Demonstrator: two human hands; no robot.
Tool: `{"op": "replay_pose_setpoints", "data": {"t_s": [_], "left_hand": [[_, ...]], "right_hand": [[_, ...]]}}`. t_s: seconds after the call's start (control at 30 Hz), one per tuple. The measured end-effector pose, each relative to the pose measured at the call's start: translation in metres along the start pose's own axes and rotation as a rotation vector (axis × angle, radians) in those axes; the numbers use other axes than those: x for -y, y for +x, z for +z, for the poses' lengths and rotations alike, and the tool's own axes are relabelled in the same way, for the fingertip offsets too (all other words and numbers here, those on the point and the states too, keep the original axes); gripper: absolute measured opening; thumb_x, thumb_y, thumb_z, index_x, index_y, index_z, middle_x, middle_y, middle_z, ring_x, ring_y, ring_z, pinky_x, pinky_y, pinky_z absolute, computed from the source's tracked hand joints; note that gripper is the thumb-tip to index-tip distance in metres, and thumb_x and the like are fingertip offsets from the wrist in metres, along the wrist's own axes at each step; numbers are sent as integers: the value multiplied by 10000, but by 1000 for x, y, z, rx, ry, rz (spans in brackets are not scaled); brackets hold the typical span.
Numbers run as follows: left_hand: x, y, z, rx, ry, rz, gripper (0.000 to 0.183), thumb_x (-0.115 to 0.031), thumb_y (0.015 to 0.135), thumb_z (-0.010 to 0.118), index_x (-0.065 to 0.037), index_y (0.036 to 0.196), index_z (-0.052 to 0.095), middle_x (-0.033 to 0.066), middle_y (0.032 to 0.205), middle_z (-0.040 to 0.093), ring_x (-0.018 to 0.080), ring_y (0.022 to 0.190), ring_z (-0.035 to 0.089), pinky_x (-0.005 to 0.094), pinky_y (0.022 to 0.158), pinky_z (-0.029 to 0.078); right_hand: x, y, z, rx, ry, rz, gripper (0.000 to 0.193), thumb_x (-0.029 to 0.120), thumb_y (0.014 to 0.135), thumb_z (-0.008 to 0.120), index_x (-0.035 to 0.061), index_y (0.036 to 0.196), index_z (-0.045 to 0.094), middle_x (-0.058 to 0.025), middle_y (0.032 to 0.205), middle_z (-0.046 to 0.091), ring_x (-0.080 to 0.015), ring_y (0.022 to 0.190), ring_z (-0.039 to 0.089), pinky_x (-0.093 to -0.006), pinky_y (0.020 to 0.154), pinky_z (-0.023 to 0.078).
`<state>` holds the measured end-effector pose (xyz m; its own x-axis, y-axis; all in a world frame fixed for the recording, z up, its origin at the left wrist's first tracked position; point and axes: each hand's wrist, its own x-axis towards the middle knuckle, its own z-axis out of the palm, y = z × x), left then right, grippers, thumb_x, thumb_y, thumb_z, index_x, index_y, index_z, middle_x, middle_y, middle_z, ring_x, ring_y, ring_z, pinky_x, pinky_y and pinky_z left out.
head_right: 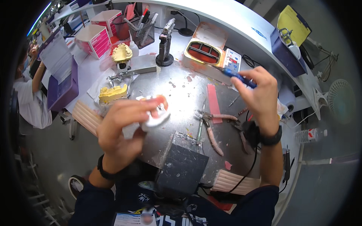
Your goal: Finishing and inspecting a dental model using hand tools and recording data on a paper form.
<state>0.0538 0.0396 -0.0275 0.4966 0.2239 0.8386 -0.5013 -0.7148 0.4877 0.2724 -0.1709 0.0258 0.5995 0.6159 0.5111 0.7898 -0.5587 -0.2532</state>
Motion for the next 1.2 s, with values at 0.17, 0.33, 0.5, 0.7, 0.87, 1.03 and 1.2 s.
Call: {"op": "replay_pose_setpoints", "data": {"t_s": [0.17,0.33,0.5,0.7,0.87,1.03,1.2], "left_hand": [[-41,-30,-12,275,-215,0,279,82,700,767,-27,937,669,134,1038,715,296,937,698,348,799,577],[-44,-43,-19,446,-236,84,236,4,735,769,-22,959,701,140,1060,708,300,984,684,348,835,577],[-45,-52,-15,385,-329,-16,267,-25,678,838,-36,901,693,117,1003,721,292,982,682,332,805,573],[-45,-57,-16,406,-364,-168,223,28,691,820,-56,845,681,83,958,731,301,995,679,448,950,512],[-32,-75,-13,202,-350,-150,631,-113,635,904,-55,1183,597,194,1355,537,293,1322,487,517,1087,385],[-22,-61,-7,369,-659,-571,997,-111,615,917,22,1436,367,186,1446,438,286,1396,385,425,1171,267],[-18,-40,-12,310,-656,-523,821,53,646,793,-28,1393,463,139,1353,498,238,1281,505,363,1087,428]], "right_hand": [[-21,9,26,13,-127,66,266,294,760,758,51,871,759,-124,772,651,-288,717,661,-378,642,499],[-31,31,47,13,-349,-12,310,375,768,750,85,876,772,-132,808,694,-345,758,676,-420,692,539],[-29,40,51,75,-363,39,379,436,790,734,92,945,772,-145,829,714,-317,793,695,-387,702,537],[-32,38,52,113,-357,94,390,437,797,727,81,951,770,-147,841,721,-304,799,701,-382,708,537],[-30,39,51,113,-351,87,399,444,804,723,78,955,769,-149,833,722,-304,782,704,-379,698,540],[-33,41,54,61,-357,66,402,447,814,717,69,942,768,-154,805,717,-310,751,701,-377,678,538],[-41,36,51,35,-266,83,395,452,810,709,75,911,769,-171,816,714,-335,758,698,-390,695,544]]}}
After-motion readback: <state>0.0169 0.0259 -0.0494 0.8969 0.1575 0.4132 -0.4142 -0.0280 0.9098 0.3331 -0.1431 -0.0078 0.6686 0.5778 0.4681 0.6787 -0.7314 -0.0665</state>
